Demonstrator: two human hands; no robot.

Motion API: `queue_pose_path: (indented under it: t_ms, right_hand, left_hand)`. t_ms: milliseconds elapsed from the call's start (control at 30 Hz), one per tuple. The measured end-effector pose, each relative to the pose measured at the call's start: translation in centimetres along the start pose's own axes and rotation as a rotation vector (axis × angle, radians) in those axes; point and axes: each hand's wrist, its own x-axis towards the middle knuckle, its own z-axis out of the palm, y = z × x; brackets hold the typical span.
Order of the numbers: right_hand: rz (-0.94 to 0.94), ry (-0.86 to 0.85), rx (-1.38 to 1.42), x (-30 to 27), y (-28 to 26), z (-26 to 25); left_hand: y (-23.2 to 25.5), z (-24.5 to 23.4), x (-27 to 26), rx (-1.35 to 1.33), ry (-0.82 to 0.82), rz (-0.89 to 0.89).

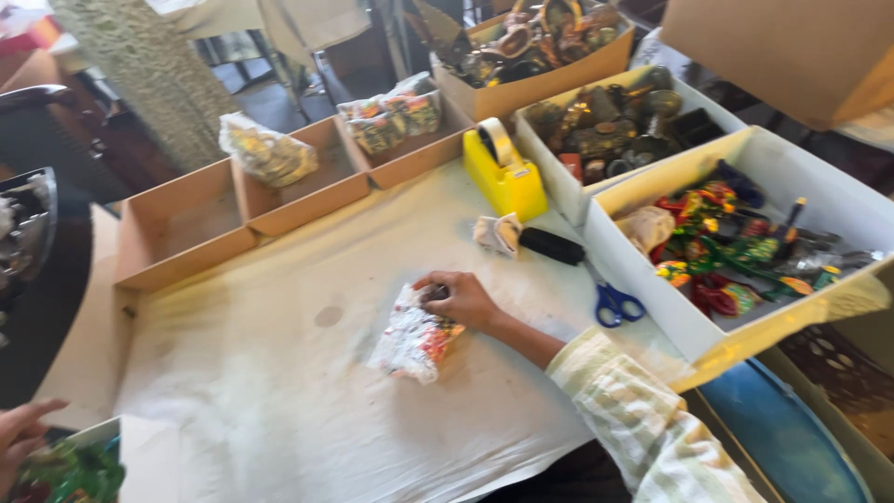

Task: The person cleans a small, colorful figurine with a cloth, then wraps it in bubble wrap. They secure the bubble wrap using a tape dispenser and scissors, then place the wrapped item into a box.

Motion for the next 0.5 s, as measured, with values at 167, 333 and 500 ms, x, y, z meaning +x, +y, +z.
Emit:
queue_pose_path:
  t_ms: [167, 333, 500]
  right_hand:
    - [0.024, 0.008, -0.017, -0.1, -0.8, -0.4]
    - [0.057, -0.001, -0.005, -0.3, -1.5, -0.3]
    - [0.083, -0.005, 0.02, -0.3, -1.6, -0.3]
  left_hand:
    - [11.3, -3.1, -3.9, 0.193, 0.071, -0.048]
    - [17.6, -6.0, -6.3, 0.277, 0.143, -0.07]
    - [23.0, -8.5, -6.9, 0.42, 0.198, -0.035]
